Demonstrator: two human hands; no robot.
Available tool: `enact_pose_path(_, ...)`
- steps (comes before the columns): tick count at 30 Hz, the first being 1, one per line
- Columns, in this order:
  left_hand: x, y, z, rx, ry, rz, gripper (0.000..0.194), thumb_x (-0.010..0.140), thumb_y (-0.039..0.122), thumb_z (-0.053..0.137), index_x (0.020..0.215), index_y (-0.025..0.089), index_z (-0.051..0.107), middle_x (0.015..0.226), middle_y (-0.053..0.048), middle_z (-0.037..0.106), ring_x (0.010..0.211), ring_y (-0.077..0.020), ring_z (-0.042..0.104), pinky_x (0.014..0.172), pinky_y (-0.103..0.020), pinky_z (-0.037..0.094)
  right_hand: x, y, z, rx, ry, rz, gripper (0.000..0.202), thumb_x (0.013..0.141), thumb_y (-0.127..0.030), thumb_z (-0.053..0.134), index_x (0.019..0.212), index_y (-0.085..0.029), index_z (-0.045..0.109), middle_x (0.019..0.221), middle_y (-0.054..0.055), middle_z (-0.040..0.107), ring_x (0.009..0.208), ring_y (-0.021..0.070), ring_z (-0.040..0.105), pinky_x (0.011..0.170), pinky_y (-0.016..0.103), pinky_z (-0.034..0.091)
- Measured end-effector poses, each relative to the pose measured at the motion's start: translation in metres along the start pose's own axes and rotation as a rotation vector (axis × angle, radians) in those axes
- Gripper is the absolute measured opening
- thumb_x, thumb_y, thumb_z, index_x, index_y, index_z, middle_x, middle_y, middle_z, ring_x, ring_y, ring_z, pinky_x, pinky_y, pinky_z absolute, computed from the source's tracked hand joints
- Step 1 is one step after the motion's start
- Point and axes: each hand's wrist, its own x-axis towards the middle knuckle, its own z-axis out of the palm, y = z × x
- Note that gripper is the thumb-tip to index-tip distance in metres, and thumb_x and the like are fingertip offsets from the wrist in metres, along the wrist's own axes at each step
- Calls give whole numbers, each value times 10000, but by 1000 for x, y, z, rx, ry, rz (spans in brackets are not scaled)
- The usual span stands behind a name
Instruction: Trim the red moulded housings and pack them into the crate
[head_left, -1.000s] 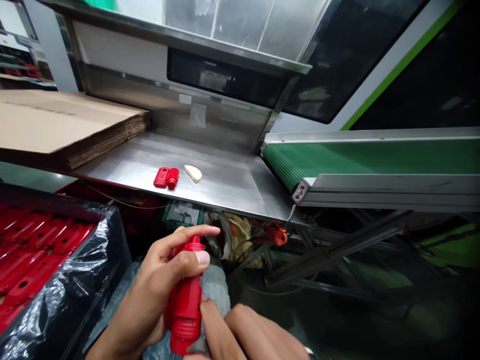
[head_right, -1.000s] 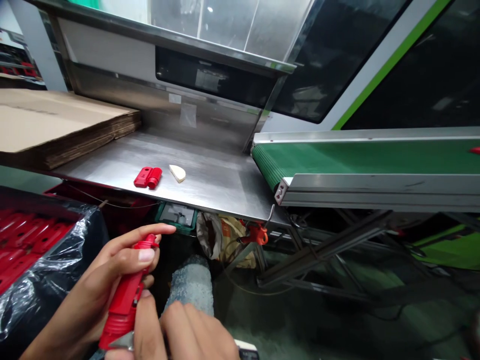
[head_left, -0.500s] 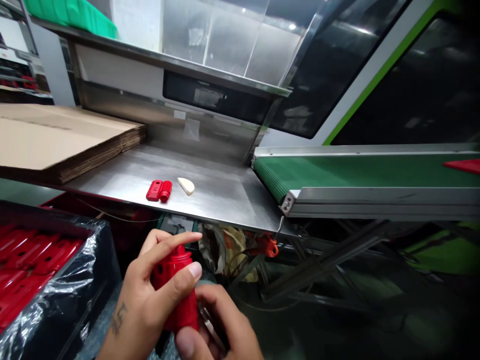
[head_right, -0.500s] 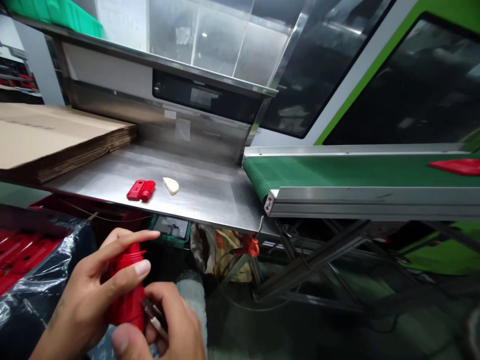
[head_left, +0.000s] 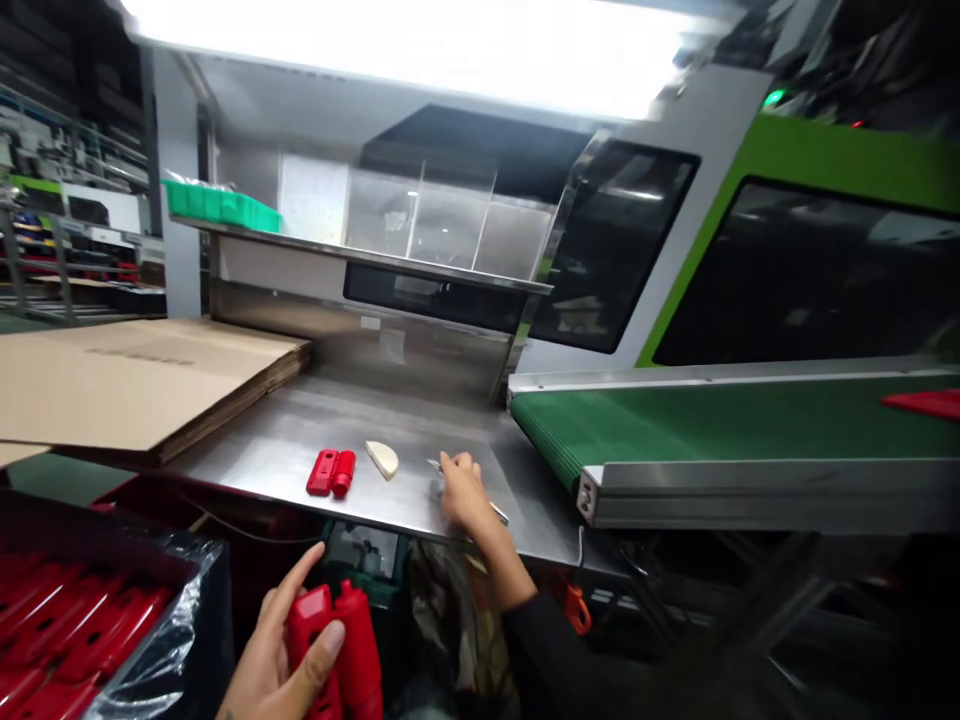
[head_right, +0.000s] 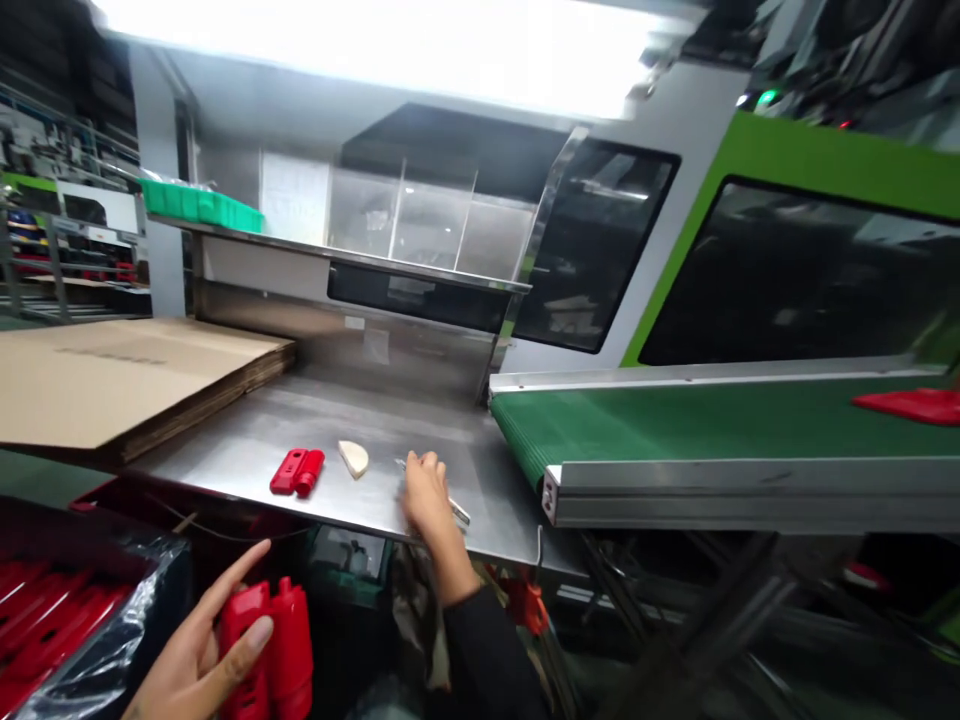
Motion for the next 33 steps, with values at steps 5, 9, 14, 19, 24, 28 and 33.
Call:
enact_pose_path(5, -4, 13, -6, -239, -87, -84, 898, 689, 363, 791, 1423, 161, 315, 872, -69, 719, 863, -229, 679, 776, -269, 533, 32, -38, 8, 116, 41, -22, 424, 887, -314, 570, 1277, -169, 486, 1393, 119, 448, 1305, 291, 400, 1088, 574, 308)
enact_pose_path(9, -6, 29, -14, -295, 14, -28, 819, 703, 299, 795, 1397, 168, 378, 896, -67, 735, 878, -209, 686, 762, -222, 528, -55, -77, 25, 429, -198, -184, 490, 980, -454, 265, 1366, -183, 394, 1300, 121, 561, 1075, 186, 613, 916, 378, 524)
enact_pose_path(14, -7, 31, -20, -361, 100, -5, 679, 700, 356, 782, 1319, 243, 529, 1005, -42, 684, 933, -194, 656, 761, -193, 503, -160, -96, 66, 873, -314, -177, 519, 852, -507, 555, 1307, -265, 495, 1327, 62, 568, 1227, 214, 534, 1031, 326, 449)
enact_pose_path(19, -2, 26, -18, -711, 11, -239, 659, 857, 681, 382, 1325, 245, 544, 1355, -97, 557, 1242, -276, 496, 964, -330, 452, -175, -108, 94, 763, -42, -198, 512, 916, -458, 427, 1391, -268, 409, 1375, 83, 373, 1268, 207, 444, 1077, 325, 391)
enact_pose_path(24, 4, 24, -11, -822, -29, -276, 593, 853, 672, 412, 1289, 294, 552, 1167, -77, 686, 1086, -263, 616, 929, -377, 457, -123, -106, 67, 519, -62, -194, 543, 937, -507, 344, 1437, -308, 273, 1450, 74, 294, 1270, 187, 451, 1043, 338, 431)
enact_pose_path(28, 0, 23, -4, -776, -160, -147, 601, 883, 672, 300, 996, 213, 671, 830, -98, 726, 798, -262, 675, 750, -367, 479, -23, -101, 54, 141, 77, -152, 517, 946, -452, 364, 1402, -210, 334, 1415, 134, 356, 1329, 280, 341, 1102, 501, 295)
enact_pose_path(33, -8, 24, -9, -715, -288, 9, 682, 914, 631, 186, 870, 146, 663, 934, -171, 716, 901, -330, 659, 821, -449, 460, 64, -96, 76, -166, -14, -79, 249, 821, -306, 643, 1023, -164, 608, 1252, 74, 534, 1253, 291, 410, 1059, 582, 289)
